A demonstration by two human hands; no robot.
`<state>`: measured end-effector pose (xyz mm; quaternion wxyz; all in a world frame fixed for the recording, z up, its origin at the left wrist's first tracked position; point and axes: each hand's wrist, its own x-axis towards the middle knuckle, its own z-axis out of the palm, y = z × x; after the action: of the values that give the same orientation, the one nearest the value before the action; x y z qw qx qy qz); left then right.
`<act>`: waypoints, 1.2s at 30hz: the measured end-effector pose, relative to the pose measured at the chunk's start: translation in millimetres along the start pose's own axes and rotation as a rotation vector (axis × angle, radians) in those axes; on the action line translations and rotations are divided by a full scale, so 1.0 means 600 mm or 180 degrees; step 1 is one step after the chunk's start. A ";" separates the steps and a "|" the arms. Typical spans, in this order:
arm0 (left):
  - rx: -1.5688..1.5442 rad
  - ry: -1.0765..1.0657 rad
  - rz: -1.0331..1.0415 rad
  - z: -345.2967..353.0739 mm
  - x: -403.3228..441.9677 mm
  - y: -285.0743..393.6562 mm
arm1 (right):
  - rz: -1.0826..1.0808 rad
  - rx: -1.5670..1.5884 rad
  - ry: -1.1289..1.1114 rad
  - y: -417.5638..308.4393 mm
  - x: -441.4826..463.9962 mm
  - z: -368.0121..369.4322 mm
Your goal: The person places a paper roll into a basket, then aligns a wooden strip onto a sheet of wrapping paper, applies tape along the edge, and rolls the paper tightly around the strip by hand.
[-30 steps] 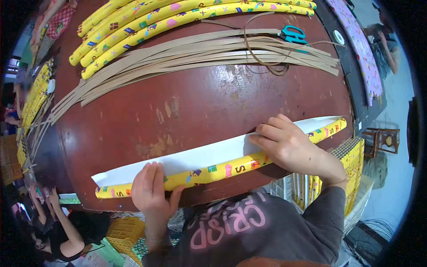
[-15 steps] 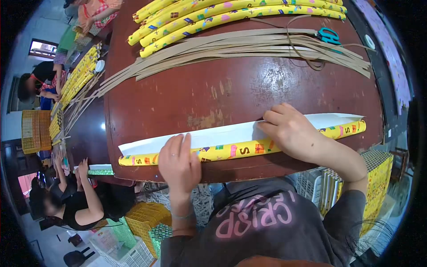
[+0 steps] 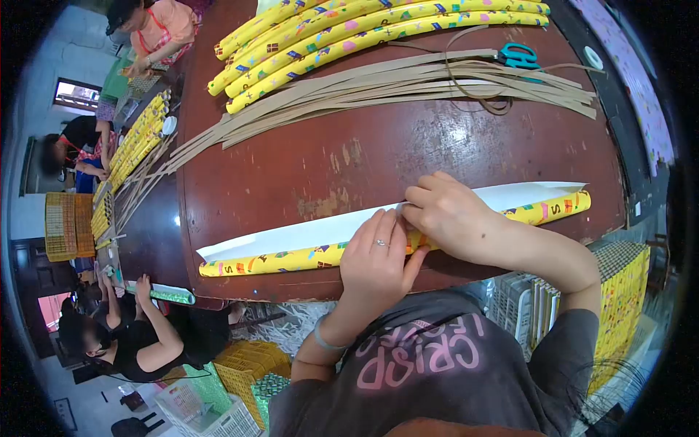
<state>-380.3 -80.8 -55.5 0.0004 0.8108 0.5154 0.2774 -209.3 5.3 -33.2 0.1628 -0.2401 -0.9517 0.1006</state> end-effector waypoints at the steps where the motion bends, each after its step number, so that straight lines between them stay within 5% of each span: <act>1: -0.0072 -0.0004 -0.0051 -0.002 0.002 -0.001 | 0.0007 0.0016 -0.0049 0.000 0.002 -0.001; 26: -0.0286 -0.0566 -0.0134 -0.004 0.010 0.003 | 0.0252 0.0372 -0.0254 0.015 -0.014 -0.028; 31: -0.0052 -0.0109 0.0073 0.003 -0.008 0.002 | 0.0628 0.1268 0.0246 0.038 -0.058 -0.052; 36: -0.0098 -0.0370 -0.0016 -0.010 0.003 0.003 | 0.0568 0.0745 0.0402 0.063 -0.123 -0.090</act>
<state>-381.0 -81.9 -49.2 0.0435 0.8241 0.5122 0.2378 -112.4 8.2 -12.4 0.2396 -0.3089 -0.8962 0.2096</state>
